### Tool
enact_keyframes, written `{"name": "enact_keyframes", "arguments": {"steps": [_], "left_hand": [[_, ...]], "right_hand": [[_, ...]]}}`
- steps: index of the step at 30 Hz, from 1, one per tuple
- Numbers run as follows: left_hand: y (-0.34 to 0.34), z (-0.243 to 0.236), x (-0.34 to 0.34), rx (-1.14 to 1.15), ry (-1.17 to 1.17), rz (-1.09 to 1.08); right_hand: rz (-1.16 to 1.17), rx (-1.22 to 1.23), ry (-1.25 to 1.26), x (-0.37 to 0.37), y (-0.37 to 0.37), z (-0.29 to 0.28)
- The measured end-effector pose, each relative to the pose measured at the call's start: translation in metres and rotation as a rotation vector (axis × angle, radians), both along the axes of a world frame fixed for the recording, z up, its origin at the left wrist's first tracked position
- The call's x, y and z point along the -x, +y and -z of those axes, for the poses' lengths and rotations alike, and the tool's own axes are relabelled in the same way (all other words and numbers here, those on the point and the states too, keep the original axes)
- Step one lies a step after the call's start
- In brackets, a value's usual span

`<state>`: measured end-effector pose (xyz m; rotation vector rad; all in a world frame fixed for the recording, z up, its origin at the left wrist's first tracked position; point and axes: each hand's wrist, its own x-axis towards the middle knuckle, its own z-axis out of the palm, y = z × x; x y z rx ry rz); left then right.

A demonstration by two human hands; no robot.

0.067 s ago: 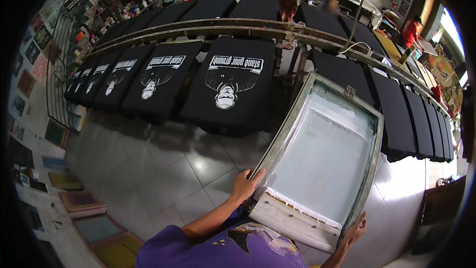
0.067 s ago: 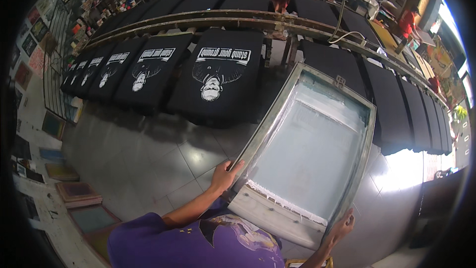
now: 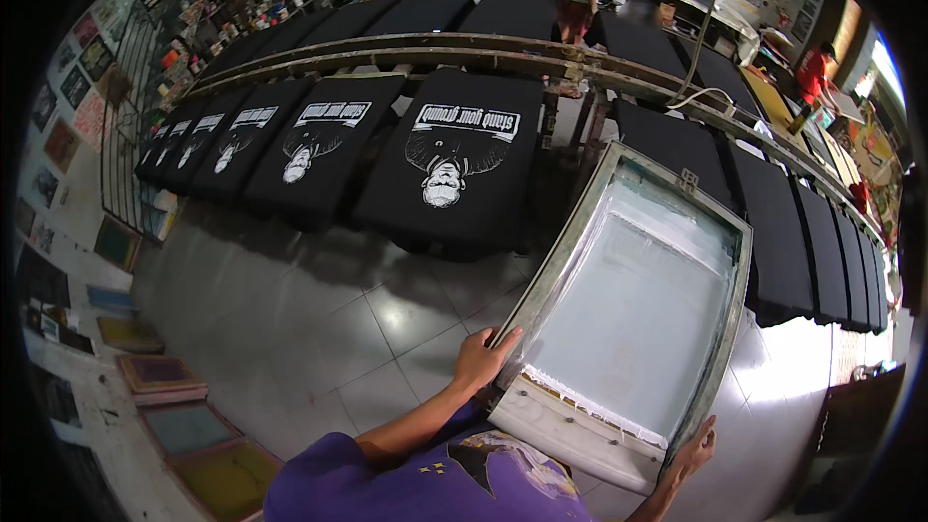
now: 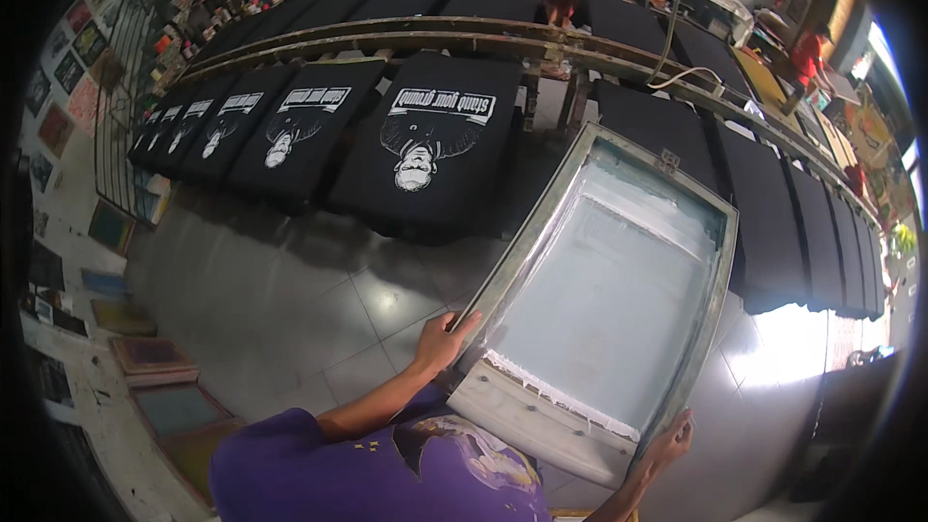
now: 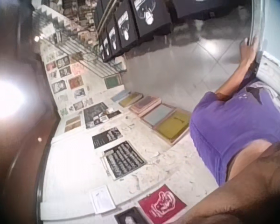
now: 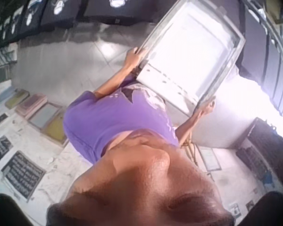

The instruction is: The person carries a screen printing frame to a drying rack, retrieves a squeegee, and repeatedly prints a white graphic onto a series of black t-shirts. They pull the squeegee across the screen to transfer ink, then lift the screen to reveal the printed design before moving to the next shirt.

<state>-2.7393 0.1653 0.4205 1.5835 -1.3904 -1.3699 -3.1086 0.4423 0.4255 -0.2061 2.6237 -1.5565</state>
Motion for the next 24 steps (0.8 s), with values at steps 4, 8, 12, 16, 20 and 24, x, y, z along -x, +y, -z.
{"name": "enact_keyframes", "arguments": {"steps": [4,8,12,16,20,24], "left_hand": [[-0.005,-0.007,0.022,-0.010,-0.056,-0.006],[-0.024,-0.022,0.054,-0.086,-0.082,0.002],[-0.036,-0.022,0.089,-0.098,-0.069,-0.036],[-0.049,-0.006,0.116,-0.054,-0.113,-0.094],[-0.062,-0.012,0.137,-0.135,-0.159,-0.111],[-0.075,-0.033,0.166,-0.078,-0.207,-0.183]], "right_hand": [[-0.059,-0.011,-0.094,0.019,-0.027,-0.025],[-0.128,-0.175,-0.061,0.059,-0.058,-0.037],[-0.140,-0.068,0.011,0.101,-0.089,-0.029],[-0.177,-0.077,-0.048,0.145,-0.119,-0.020],[-0.200,-0.066,-0.057,0.176,-0.150,-0.016],[-0.253,-0.060,-0.117,0.210,-0.176,-0.017]]}}
